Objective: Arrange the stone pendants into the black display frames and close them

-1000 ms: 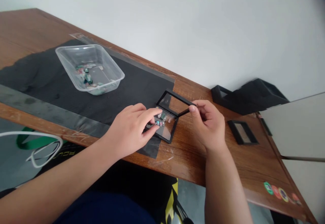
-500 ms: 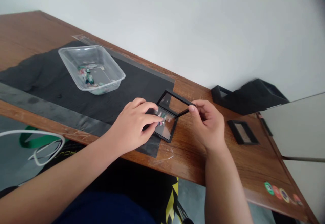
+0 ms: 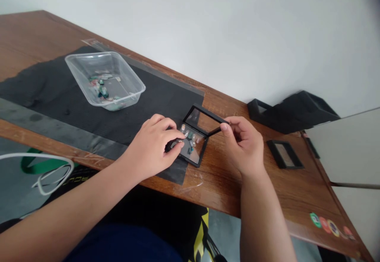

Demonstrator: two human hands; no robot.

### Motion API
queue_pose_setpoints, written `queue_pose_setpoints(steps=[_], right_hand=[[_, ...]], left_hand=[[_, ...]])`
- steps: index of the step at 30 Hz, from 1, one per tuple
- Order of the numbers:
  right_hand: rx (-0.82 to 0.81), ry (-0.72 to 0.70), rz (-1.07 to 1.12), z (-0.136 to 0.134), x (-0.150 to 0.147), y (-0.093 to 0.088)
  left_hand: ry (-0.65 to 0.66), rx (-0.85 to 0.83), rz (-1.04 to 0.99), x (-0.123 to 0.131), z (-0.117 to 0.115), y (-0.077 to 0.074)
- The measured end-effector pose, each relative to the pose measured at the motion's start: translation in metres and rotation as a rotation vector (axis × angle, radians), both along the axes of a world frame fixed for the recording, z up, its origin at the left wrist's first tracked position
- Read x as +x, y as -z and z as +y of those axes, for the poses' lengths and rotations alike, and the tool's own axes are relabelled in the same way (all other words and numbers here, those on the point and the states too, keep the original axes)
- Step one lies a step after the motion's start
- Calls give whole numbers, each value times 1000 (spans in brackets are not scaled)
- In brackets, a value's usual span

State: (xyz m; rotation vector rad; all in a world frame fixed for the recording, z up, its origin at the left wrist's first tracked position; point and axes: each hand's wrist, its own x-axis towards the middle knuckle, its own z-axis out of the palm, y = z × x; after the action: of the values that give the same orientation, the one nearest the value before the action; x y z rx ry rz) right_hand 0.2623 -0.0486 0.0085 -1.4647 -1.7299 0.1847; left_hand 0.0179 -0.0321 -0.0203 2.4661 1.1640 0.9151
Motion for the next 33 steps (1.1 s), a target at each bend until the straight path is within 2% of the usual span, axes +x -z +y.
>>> queue_pose_setpoints(steps=[8, 20, 23, 27, 33], right_hand=[[-2, 4, 5, -1, -1, -1], [-5, 6, -15, -1, -2, -2], [-7, 5, -14, -1, -2, -2], [13, 15, -11, -1, -2, -2], [1, 9, -17, -1, -2, -1]], left_hand=[[-73, -10, -6, -2, 0, 0], [-112, 24, -21, 2, 5, -3], [-45, 43, -54, 2, 1, -7], [103, 108, 19, 3, -5, -8], [117, 19, 13, 4, -3, -7]])
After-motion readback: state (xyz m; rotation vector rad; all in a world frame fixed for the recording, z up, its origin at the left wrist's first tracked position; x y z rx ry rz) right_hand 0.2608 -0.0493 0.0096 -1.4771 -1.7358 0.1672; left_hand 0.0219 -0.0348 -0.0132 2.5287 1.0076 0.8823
